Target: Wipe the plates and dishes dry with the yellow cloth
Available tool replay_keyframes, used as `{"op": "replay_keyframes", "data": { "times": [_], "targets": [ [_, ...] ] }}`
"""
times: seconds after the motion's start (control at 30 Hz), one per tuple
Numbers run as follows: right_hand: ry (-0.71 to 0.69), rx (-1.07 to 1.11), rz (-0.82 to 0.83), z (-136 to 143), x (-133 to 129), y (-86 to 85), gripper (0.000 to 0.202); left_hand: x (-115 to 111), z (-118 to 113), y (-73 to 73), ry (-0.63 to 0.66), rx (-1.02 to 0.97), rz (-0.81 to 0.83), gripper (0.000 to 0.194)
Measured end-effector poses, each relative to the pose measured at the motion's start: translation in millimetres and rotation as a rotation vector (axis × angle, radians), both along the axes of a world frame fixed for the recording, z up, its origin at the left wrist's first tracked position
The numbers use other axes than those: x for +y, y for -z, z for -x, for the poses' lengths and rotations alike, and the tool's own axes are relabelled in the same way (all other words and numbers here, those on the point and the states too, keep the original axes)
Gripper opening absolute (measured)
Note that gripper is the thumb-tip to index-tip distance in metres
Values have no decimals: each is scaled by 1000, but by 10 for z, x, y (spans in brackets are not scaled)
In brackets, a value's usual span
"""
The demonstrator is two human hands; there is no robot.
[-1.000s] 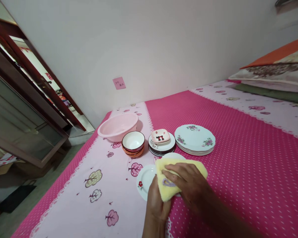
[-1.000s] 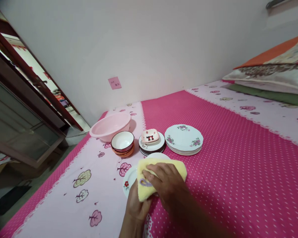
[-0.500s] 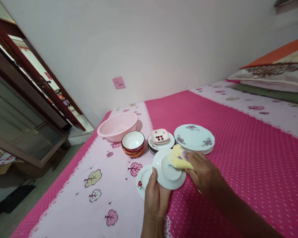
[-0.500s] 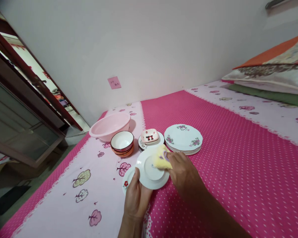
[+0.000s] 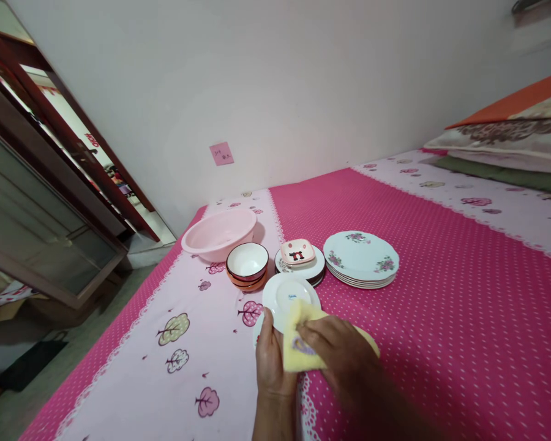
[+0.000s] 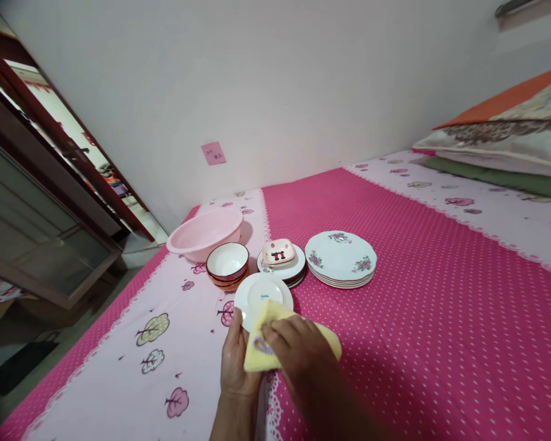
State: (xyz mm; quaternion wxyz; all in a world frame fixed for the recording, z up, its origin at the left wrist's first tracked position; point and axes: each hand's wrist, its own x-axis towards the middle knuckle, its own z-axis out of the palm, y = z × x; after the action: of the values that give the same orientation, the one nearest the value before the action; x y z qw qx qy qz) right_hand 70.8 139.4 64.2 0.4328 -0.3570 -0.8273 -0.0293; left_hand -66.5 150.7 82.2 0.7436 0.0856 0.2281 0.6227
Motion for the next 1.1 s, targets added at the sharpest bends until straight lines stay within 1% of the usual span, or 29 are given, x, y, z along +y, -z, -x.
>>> {"op": "replay_keyframes", "data": {
  "times": [0.07,0.1,0.13,0.2,0.27,0.3,0.4,0.47,0.5,0.53,0.6,0.63,0.67,0.73,0.8,0.87,0.93,1.0,1.1],
  "targets": [
    [-20,-15,-88,41,-20,-24,35,-18,-24,23,112,-12,33,55],
    [-36,-24,-127,38,-18,-50,35,-25,-44,39,145,-16,39,53],
    [-51,-31,-152,21,-10,-83,35,-30,-69,56,154,-19,35,48],
    [-58,-26,-153,-44,16,-160,36,-37,-132,87,121,-19,3,34],
    [-26,19,-126,-136,59,-227,37,-48,-200,106,93,9,-64,23],
    [-2,43,-111,-190,90,-249,38,-57,-229,108,89,38,-113,21],
    [70,96,-118,-400,224,-268,42,-93,-274,102,123,136,-237,27],
    [140,177,-99,-571,329,-267,39,-105,-259,103,157,159,-236,31],
    [197,244,-31,-655,376,-271,35,-103,-240,108,158,152,-209,32],
    [264,326,78,-729,414,-279,31,-94,-217,115,143,135,-173,31],
    [365,530,391,-826,461,-306,29,-59,-170,131,88,77,-92,28],
    [366,648,565,-839,469,-320,32,-38,-150,138,59,44,-54,28],
    [323,772,735,-829,468,-332,39,-17,-134,142,34,15,-24,28],
    [136,994,1011,-746,444,-342,55,18,-116,144,-2,-23,9,31],
    [-62,1114,1185,-622,399,-334,64,36,-107,144,-24,-33,19,33],
    [-188,1144,1243,-509,346,-323,65,38,-102,146,-29,-23,15,34],
    [-244,1137,1244,-442,298,-324,63,29,-97,146,-36,5,6,32],
    [-235,1118,1235,-427,267,-342,61,17,-100,140,-41,37,-14,30],
    [-154,1070,1167,-457,255,-366,60,2,-124,125,-42,117,-61,25]
  ]
}}
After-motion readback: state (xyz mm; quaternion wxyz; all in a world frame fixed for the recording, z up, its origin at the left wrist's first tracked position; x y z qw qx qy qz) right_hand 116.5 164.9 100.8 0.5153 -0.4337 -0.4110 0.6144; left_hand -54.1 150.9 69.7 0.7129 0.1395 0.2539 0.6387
